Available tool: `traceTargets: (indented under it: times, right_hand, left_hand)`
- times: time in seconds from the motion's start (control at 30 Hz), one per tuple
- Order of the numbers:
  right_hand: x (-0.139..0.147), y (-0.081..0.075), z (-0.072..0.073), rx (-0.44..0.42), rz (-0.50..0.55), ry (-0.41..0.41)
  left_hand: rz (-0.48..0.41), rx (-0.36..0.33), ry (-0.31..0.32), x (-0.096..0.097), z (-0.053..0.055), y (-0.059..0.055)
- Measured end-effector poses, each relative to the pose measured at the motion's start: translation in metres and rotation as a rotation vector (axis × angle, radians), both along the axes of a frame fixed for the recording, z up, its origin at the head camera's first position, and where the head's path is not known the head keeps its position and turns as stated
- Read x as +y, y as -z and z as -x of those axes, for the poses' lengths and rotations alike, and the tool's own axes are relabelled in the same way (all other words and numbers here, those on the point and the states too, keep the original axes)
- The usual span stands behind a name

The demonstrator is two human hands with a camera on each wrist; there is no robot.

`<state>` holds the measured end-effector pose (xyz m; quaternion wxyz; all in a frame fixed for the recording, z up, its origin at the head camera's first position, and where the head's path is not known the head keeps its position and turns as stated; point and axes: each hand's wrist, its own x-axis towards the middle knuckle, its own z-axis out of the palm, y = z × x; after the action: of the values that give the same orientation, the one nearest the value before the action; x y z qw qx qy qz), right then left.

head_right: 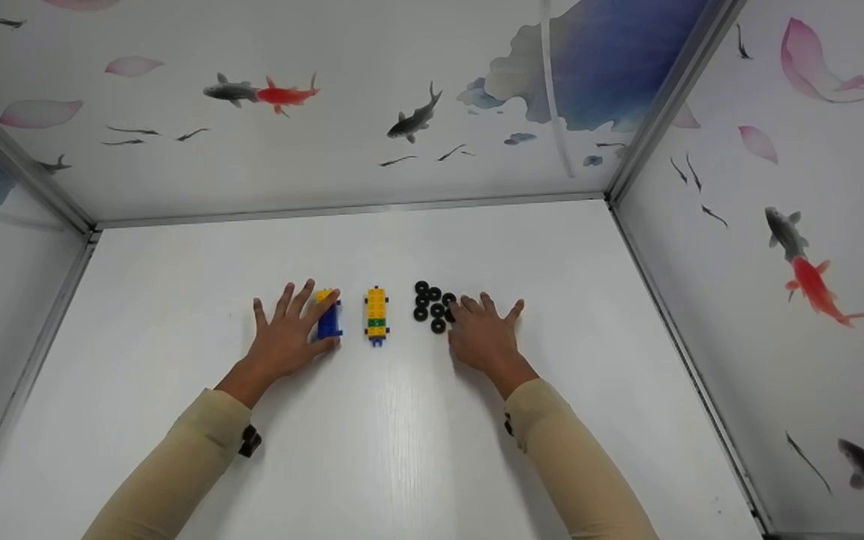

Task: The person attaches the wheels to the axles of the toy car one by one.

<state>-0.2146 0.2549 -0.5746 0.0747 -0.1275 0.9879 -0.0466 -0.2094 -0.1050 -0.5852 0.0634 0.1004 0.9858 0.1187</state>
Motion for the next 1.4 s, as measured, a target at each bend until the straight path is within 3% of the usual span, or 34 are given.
traceTargets:
  times: [0.87, 1.4]
  right_hand:
    - [-0.001, 0.006, 0.000, 0.151, 0.059, -0.044]
    - [0.000, 0.010, -0.001, 0.222, 0.099, -0.058]
  left_hand:
    - [-0.035, -0.022, 0.026, 0.001, 0.005, 0.007]
    - [-0.098, 0.022, 0.027, 0.004, 0.007, 0.009]
